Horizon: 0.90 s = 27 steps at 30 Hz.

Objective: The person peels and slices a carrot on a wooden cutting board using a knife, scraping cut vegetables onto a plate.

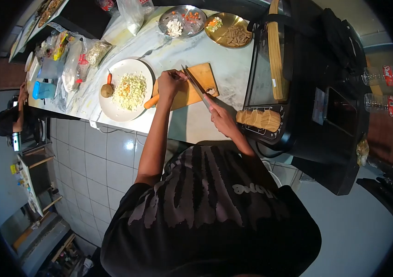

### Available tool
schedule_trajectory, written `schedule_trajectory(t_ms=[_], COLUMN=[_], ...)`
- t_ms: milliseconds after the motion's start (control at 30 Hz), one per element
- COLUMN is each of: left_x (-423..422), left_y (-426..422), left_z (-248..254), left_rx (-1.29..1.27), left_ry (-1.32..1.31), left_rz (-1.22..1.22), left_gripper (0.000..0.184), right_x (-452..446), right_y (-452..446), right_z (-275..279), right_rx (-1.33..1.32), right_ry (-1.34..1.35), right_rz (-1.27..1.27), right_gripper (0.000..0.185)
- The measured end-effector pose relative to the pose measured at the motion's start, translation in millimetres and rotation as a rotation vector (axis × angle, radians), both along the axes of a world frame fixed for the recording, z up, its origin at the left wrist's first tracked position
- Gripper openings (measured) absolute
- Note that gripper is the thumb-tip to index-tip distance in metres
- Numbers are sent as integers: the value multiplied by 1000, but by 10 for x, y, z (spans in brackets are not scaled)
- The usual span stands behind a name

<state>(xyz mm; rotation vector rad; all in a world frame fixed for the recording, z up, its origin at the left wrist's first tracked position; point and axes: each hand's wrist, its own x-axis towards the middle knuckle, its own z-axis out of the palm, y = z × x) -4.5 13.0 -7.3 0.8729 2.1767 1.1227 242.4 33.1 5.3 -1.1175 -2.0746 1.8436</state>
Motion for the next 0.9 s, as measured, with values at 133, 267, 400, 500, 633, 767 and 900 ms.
schedule_trajectory(t_ms=[133,267,400,500,633,767,900], left_x=[-113,-204,-158,-197,-249,-232,-197], left_y=[41,104,84,121,132,129,122], left_z=[-85,-42,146,194,108,96,91], left_rx=[-22,-149,-244,-272,-277,-287,-241], left_ry=[-96,-71,29,48,-28,-33,95], left_rz=[-30,-96,-137,-181,-191,-178,-164], left_gripper=[13,12,18,20,22,22,24], right_x=[-7,-10,-3,15,16,-44,-68], right_y=[-49,-113,-138,-141,-155,-154,-142], right_z=[-294,-136,31,10,-16,-57,-97], right_rx=[438,537,461,462,453,430,365], right_ry=[131,-71,-137,-149,-156,-76,-24], right_rz=[-11,21,35,36,28,-1,9], right_gripper=[50,59,60,60,59,57,54])
